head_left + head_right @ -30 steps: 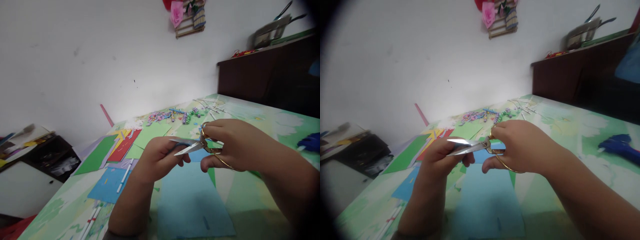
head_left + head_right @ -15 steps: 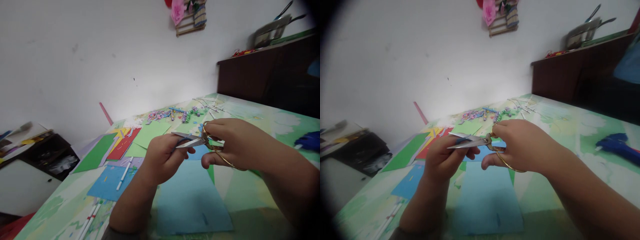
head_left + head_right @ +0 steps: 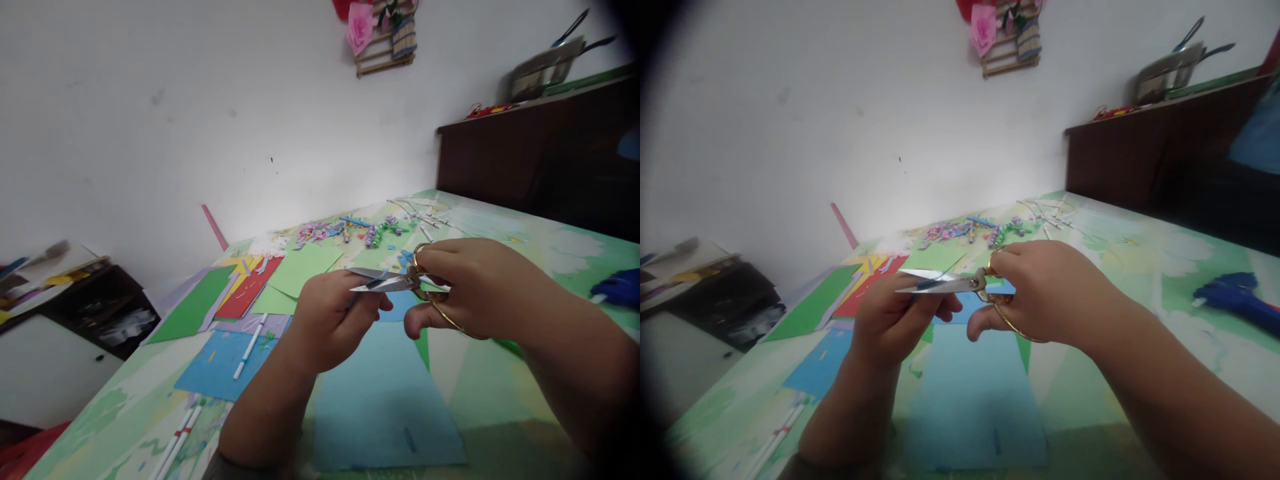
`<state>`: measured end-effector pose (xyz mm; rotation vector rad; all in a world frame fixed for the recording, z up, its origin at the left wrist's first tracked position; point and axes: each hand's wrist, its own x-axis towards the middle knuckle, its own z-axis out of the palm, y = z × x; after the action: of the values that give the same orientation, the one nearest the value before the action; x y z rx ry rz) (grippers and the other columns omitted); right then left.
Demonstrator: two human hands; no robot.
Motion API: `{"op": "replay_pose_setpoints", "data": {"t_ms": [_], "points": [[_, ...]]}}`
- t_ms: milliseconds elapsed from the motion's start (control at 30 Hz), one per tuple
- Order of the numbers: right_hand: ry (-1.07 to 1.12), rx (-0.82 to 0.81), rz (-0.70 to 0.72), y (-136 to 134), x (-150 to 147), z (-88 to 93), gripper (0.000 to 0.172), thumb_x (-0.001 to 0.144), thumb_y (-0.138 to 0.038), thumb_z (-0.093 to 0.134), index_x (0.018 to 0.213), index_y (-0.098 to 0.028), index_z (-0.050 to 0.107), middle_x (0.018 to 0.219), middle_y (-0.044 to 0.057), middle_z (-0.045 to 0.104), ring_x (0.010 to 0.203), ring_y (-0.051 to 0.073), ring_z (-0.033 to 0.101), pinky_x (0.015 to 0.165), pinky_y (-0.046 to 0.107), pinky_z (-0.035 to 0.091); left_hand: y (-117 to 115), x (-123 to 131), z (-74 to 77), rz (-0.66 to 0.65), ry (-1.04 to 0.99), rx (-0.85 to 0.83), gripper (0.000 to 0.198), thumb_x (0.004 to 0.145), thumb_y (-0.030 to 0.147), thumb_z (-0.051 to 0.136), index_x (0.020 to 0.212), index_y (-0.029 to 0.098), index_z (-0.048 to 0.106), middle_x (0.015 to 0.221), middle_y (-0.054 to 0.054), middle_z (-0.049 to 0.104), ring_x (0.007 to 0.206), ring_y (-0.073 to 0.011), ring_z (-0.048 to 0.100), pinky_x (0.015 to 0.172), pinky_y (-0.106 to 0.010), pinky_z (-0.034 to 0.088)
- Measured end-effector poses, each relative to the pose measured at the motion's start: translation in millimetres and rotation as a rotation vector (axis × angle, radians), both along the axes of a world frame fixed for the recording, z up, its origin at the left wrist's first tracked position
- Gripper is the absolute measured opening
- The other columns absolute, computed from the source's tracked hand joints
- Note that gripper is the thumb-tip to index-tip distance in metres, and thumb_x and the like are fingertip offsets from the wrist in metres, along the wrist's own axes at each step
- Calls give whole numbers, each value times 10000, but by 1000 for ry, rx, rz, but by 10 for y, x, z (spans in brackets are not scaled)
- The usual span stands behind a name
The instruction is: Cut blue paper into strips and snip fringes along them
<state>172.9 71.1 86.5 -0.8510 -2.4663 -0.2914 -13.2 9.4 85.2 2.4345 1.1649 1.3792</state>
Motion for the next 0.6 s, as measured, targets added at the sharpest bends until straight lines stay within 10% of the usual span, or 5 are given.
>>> {"op": "replay_pose_setpoints", "data": {"t_ms": [600], "points": [[-43, 57, 20, 14, 46, 16, 558, 592, -746, 431, 593, -196, 521, 554, 20, 540, 491, 149, 467, 445, 247, 223, -21, -37, 67, -299, -374, -649, 108, 752, 192, 525, 697, 128, 591, 546, 3, 612, 429, -58, 533, 415, -161, 437]]}}
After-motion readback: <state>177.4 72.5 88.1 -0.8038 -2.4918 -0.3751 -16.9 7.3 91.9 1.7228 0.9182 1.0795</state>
